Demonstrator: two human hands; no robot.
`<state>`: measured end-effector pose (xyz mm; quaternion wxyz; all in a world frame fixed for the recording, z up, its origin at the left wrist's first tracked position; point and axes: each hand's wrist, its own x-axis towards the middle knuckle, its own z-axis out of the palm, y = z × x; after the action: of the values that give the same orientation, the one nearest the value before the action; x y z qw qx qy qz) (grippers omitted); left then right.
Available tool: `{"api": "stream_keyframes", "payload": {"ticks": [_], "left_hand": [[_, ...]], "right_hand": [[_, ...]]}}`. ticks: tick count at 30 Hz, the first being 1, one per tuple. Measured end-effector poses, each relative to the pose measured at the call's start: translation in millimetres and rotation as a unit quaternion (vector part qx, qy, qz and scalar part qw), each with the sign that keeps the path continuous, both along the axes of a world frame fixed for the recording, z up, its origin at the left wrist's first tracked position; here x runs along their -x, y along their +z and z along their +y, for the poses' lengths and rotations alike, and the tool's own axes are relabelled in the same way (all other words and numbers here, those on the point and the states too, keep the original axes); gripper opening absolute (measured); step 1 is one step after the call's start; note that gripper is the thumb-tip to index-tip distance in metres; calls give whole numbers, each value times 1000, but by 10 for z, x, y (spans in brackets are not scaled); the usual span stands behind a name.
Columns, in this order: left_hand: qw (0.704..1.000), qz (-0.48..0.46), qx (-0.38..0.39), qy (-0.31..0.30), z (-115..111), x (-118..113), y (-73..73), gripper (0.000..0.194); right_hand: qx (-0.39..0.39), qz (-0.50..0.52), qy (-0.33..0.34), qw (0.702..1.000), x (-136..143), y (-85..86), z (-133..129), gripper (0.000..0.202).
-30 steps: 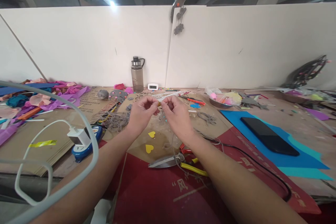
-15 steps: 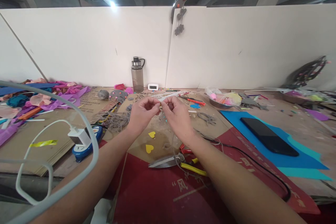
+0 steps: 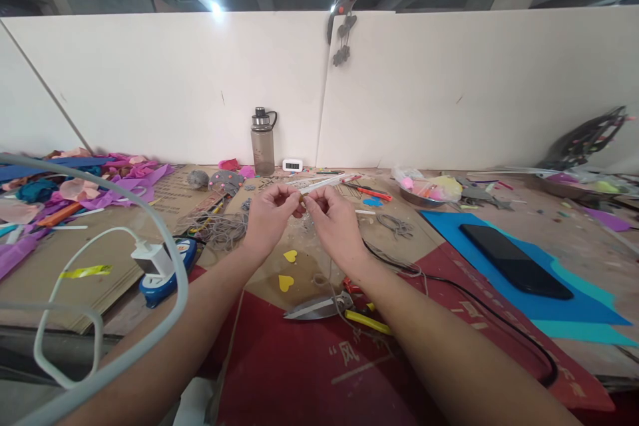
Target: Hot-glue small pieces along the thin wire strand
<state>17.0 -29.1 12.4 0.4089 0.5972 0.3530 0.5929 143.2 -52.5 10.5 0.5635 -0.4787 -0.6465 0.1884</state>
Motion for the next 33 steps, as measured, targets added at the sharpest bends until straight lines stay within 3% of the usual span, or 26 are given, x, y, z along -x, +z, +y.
{"api": "stream_keyframes", "payload": {"ticks": [12,19,27,33], "left_hand": [[999,-19,-21,-35,34,-15,-75,12],[999,-19,-28,-24,14,-31,-78,9],[994,-67,32,-79,29,-41,-58,14],[992,-85,49,-82,18,-53,-47,16]], "right_hand": [[30,57,9,998,15,7,-7,16],[53,88,14,995,22,36,-20,17],[76,184,58,978,-6,-77,112,24],[58,143,53,987,-34,-77,132,18]]}}
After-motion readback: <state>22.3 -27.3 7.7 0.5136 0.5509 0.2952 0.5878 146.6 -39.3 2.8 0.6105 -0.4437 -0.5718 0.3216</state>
